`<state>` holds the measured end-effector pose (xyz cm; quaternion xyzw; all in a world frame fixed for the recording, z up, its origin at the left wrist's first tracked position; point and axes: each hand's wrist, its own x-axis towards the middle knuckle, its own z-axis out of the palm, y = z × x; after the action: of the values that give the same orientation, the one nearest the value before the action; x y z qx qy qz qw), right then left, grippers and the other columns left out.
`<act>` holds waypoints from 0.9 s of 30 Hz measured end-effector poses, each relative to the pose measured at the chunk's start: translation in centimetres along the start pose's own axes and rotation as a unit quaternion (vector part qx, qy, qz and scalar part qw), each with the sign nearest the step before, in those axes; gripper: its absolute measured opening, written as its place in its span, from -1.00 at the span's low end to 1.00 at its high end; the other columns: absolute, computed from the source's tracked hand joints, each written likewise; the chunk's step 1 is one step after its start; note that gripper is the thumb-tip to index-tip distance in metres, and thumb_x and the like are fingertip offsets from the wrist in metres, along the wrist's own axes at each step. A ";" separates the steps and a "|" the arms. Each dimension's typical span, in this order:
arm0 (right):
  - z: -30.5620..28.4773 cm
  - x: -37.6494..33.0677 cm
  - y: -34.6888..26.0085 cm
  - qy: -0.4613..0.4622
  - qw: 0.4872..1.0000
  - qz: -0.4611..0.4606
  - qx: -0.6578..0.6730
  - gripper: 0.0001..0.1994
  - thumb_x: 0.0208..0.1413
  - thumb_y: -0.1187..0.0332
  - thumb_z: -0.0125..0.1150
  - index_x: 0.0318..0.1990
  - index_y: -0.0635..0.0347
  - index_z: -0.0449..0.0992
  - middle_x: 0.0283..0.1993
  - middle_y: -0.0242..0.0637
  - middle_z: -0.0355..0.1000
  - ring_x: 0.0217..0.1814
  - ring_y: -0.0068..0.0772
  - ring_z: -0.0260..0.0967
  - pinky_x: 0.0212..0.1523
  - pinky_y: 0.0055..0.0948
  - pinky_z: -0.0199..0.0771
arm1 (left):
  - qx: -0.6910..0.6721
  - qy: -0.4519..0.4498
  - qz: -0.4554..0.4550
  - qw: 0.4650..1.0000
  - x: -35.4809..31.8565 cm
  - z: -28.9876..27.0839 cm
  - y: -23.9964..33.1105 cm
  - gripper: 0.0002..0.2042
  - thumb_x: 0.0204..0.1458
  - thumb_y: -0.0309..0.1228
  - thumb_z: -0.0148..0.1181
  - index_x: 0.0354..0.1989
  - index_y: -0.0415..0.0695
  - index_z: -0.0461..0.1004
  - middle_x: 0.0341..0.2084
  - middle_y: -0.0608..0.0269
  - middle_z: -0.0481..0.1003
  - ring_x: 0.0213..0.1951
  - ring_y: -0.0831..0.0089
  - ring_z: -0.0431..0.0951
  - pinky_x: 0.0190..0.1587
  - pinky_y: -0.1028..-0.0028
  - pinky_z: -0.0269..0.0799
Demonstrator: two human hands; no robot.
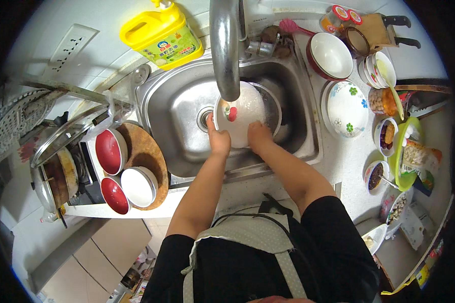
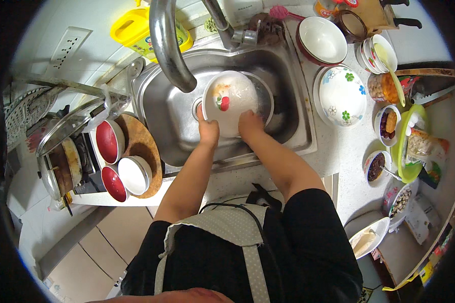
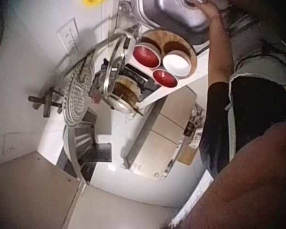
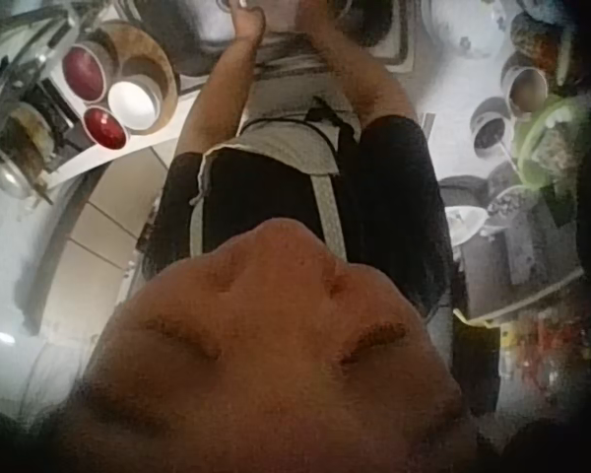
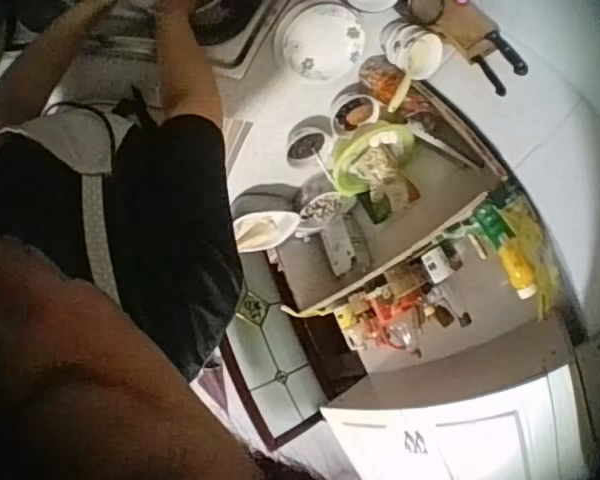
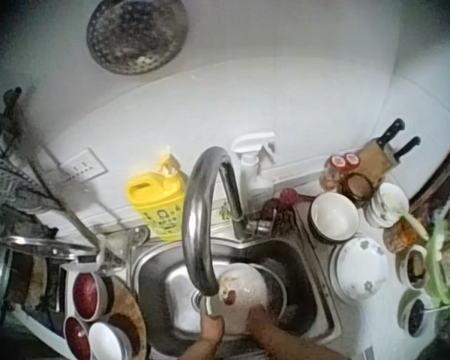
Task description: The person transfers noodles from a red bowl to a white bowl using chopsticks, then washes the red bowl, a white bowl, and chopsticks in the sink. They rinse each item under running water and place the clean items on a wooden board next to the sink.
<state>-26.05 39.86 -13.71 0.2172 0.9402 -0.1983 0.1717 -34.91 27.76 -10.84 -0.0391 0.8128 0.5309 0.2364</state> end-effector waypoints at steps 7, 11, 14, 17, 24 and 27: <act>-1.1 -1.9 -4.6 -0.050 0.949 -0.015 0.312 -0.83 0.03 0.39 0.15 -0.20 0.16 0.53 -0.20 -0.12 0.51 -0.05 -0.04 0.46 -0.06 -0.08 0.47 | -0.009 0.005 -0.003 1.000 0.5 0.0 -1.2 -0.28 -0.11 -0.72 -0.12 0.36 -0.06 0.08 0.15 -0.01 0.33 0.19 0.16 0.34 0.22 0.36 0.22; 1.4 0.8 0.7 0.048 0.987 -0.105 0.115 -0.85 0.09 0.35 0.07 -0.30 0.19 0.52 -0.28 -0.07 0.46 -0.11 0.03 0.42 -0.07 -0.10 0.44 | -0.032 -0.012 0.016 0.999 0.6 -0.1 -1.0 -0.27 -0.16 -0.74 -0.10 0.33 -0.08 0.13 0.18 -0.14 0.26 0.24 0.04 0.27 0.28 0.30 0.15; 1.4 1.9 2.2 0.083 0.992 -0.097 -0.009 -0.83 0.10 0.33 0.06 -0.29 0.21 0.53 -0.24 -0.07 0.44 -0.10 0.02 0.40 -0.05 -0.11 0.44 | -0.029 -0.026 0.012 0.999 0.5 -0.2 -0.6 -0.27 -0.16 -0.74 -0.10 0.33 -0.10 0.12 0.17 -0.14 0.26 0.22 0.04 0.28 0.28 0.31 0.16; 2.4 2.2 -0.3 0.024 0.997 -0.069 0.029 -0.81 0.11 0.34 0.06 -0.22 0.22 0.52 -0.17 -0.07 0.45 -0.07 0.00 0.41 0.00 -0.12 0.43 | 0.014 -0.010 0.032 0.999 0.8 -0.2 -1.3 -0.28 -0.12 -0.74 -0.12 0.35 -0.09 0.08 0.14 -0.02 0.33 0.17 0.17 0.35 0.22 0.37 0.23; 2.9 1.4 -2.6 0.006 0.884 -0.131 0.449 -0.79 0.07 0.41 0.11 -0.14 0.22 0.48 -0.09 -0.06 0.45 0.01 -0.01 0.41 0.05 -0.15 0.43 | -0.026 -0.035 -0.006 0.999 0.8 -0.1 -0.7 -0.28 -0.09 -0.73 -0.13 0.37 -0.10 0.06 0.14 0.04 0.36 0.14 0.21 0.41 0.19 0.41 0.28; -0.1 1.0 0.1 -0.021 0.977 -0.083 0.193 -0.83 0.09 0.44 0.09 -0.16 0.24 0.48 -0.07 -0.05 0.45 -0.01 0.03 0.41 0.03 -0.15 0.43 | -0.017 -0.011 0.009 1.000 1.0 -0.2 -1.5 -0.27 -0.18 -0.76 -0.13 0.33 -0.18 0.12 0.15 -0.09 0.30 0.17 0.07 0.35 0.24 0.34 0.21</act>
<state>-26.93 40.32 -14.05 0.1629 0.8950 -0.3945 0.1293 -35.38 27.10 -12.42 -0.0303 0.8012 0.5474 0.2396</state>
